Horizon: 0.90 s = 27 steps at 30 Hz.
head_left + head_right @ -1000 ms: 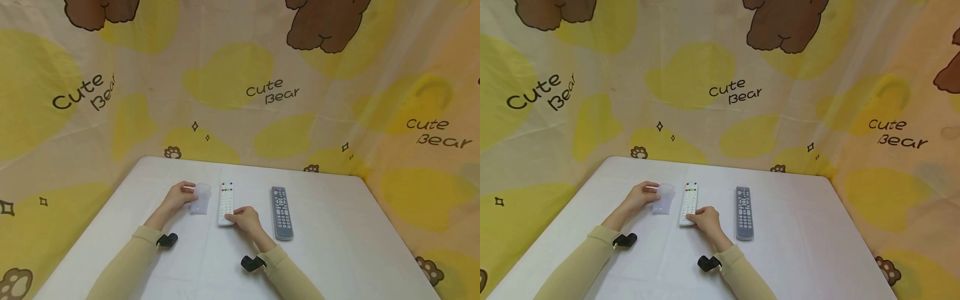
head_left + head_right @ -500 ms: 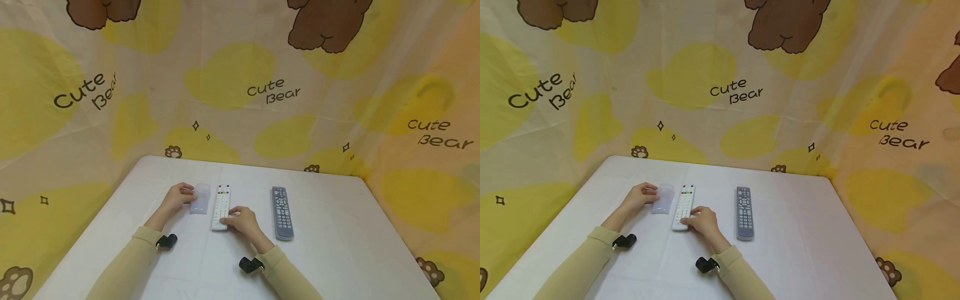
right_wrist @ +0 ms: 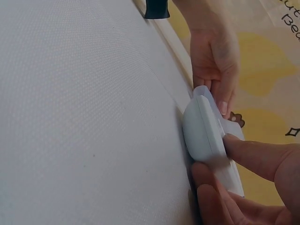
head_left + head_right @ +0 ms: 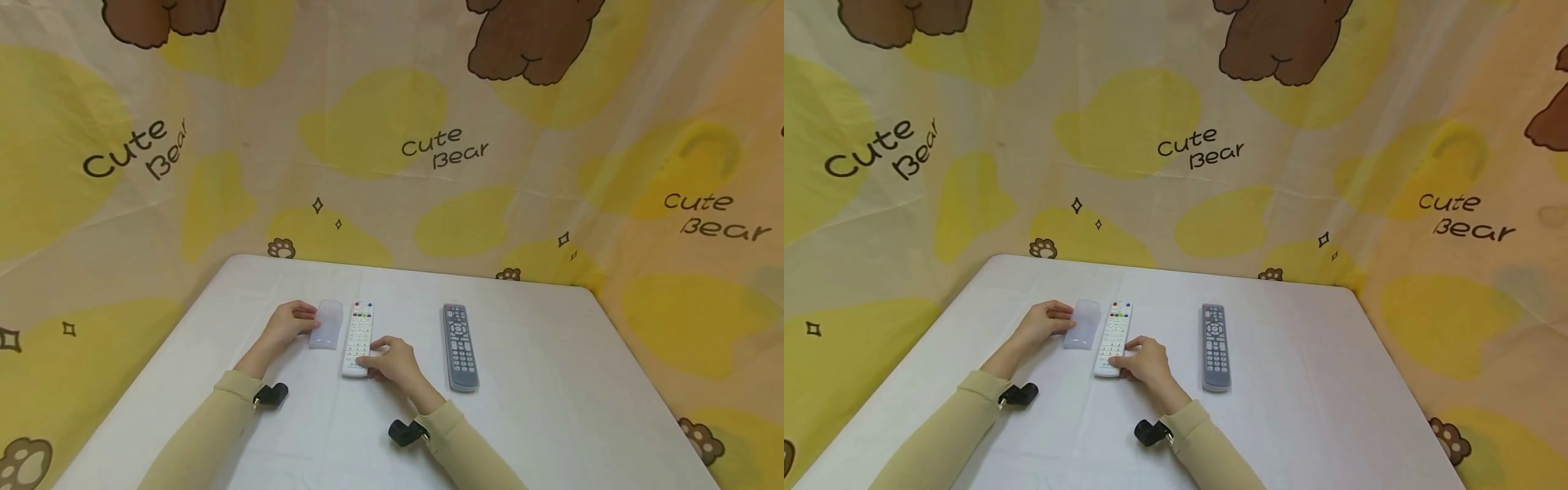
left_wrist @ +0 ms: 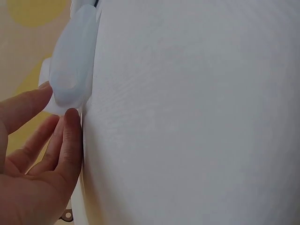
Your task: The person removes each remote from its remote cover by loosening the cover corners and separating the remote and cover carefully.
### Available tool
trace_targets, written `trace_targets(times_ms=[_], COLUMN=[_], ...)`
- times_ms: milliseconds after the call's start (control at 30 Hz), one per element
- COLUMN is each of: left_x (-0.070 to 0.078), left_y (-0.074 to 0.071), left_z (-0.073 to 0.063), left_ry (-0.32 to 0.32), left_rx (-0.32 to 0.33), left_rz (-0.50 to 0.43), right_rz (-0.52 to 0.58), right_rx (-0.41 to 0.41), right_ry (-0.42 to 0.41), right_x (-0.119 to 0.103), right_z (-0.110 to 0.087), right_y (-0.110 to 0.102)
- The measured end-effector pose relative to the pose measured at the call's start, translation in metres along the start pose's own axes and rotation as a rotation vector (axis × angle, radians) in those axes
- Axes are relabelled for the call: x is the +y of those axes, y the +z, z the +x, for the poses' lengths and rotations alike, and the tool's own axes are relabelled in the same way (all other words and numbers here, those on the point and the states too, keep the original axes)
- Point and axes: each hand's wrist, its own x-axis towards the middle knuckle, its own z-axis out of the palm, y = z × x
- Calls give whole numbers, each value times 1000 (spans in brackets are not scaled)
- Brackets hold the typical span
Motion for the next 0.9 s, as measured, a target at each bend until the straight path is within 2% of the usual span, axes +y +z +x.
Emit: trace_targets(times_ms=[400,533,700,900], left_x=[-2,2,17,46], left_y=[0,-1,4,29], left_z=[3,0,-3,-9], left_ry=[9,19,32,117], left_rx=[5,42,110,118], left_rz=[4,41,103,120], right_rz=[-9,5,-44,-71], right_rx=[-16,-43,-60,-12], right_ry=[8,9,11,13], right_x=[-1,1,-2,-3], right_z=[1,1,-2,-2], right_y=[-1,-4,-18,-47])
